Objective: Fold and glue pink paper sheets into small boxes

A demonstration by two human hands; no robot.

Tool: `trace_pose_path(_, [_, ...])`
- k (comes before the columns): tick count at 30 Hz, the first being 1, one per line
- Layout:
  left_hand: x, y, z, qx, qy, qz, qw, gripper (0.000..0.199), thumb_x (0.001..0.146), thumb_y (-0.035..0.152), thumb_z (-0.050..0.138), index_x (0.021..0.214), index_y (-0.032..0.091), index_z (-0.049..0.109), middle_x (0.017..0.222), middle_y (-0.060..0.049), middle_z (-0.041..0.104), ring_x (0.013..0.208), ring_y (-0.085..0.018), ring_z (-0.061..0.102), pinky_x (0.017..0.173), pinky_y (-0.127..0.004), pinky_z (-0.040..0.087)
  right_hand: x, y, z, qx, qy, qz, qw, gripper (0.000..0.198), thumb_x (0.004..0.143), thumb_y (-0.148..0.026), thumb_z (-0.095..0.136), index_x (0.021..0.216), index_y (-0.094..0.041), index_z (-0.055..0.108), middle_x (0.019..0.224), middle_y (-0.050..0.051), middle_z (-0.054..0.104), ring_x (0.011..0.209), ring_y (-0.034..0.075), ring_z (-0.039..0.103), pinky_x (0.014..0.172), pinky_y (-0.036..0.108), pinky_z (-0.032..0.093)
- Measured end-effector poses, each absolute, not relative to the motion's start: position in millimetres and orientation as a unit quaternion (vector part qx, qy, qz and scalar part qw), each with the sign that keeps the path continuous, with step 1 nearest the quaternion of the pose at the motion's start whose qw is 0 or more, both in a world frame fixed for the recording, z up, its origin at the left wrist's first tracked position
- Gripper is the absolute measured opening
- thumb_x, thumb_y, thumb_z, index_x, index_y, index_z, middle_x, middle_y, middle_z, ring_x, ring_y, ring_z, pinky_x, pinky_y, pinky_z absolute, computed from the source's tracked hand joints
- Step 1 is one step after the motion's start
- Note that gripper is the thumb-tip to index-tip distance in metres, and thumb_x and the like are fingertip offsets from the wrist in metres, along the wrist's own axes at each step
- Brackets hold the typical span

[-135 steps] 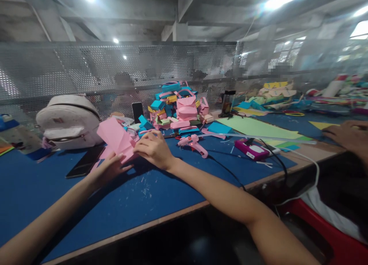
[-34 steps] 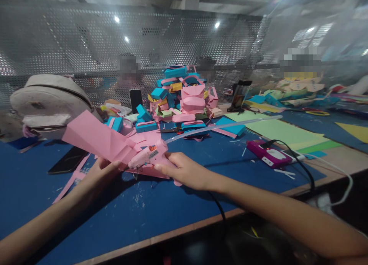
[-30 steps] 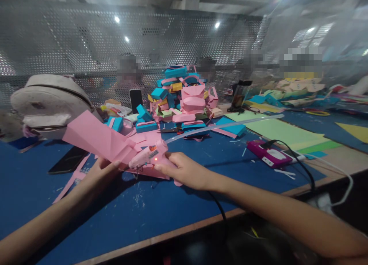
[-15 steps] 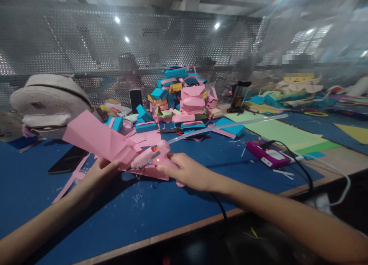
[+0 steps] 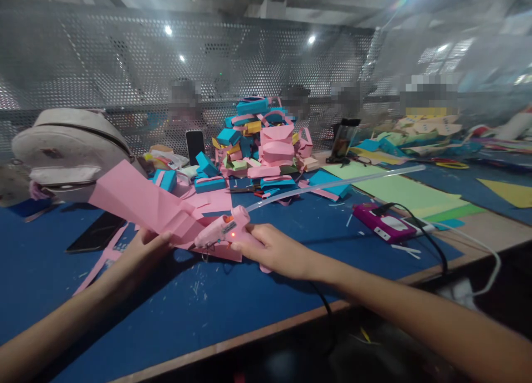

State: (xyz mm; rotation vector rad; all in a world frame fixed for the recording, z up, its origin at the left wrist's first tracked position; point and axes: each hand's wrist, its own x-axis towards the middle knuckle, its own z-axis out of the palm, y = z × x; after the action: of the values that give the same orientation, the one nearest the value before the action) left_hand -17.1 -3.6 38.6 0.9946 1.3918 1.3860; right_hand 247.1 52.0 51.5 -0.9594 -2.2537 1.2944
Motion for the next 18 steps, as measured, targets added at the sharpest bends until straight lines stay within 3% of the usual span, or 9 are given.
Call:
trace_pose_path(8, [-18.7, 0.3, 38.1, 0.396, 0.546, 0.574, 0.465, 0.054, 0.061, 0.032, 0.085, 0.108, 0.021, 0.061, 0.107, -0.011, 0.072, 0.112, -0.033, 0.063, 0.091, -0.038, 0.056, 250.6, 50.6, 49.1, -0.348, -0.793, 0.457, 0.201, 0.042, 0.089, -0.057, 0.050, 0.081, -0.015, 0.054, 0.068, -0.003, 0.043, 0.051, 0.008, 0.047, 0.043, 0.020, 0.039])
trace_pose_path(13, [-24.9, 0.6, 30.4, 0.417, 0.551, 0.559, 0.458, 0.042, 0.072, 0.033, 0.078, 0.109, 0.024, 0.061, 0.114, -0.008, 0.069, 0.115, -0.029, 0.062, 0.092, -0.035, 0.054, 254.1, 49.8, 45.6, -0.352, -0.787, 0.464, 0.203, 0.043, 0.088, -0.058, 0.051, 0.080, -0.017, 0.051, 0.067, -0.004, 0.043, 0.048, 0.007, 0.046, 0.041, 0.020, 0.038])
trace_pose_path(18, [-28.7, 1.4, 27.1, 0.404, 0.570, 0.554, 0.453, 0.035, 0.070, 0.030, 0.078, 0.101, 0.024, 0.063, 0.104, -0.006, 0.071, 0.101, -0.026, 0.067, 0.079, -0.028, 0.057, 256.6, 49.0, 47.6, -0.350, -0.793, 0.461, 0.191, 0.042, 0.090, -0.056, 0.050, 0.083, -0.015, 0.053, 0.063, -0.004, 0.043, 0.046, 0.007, 0.045, 0.041, 0.020, 0.036])
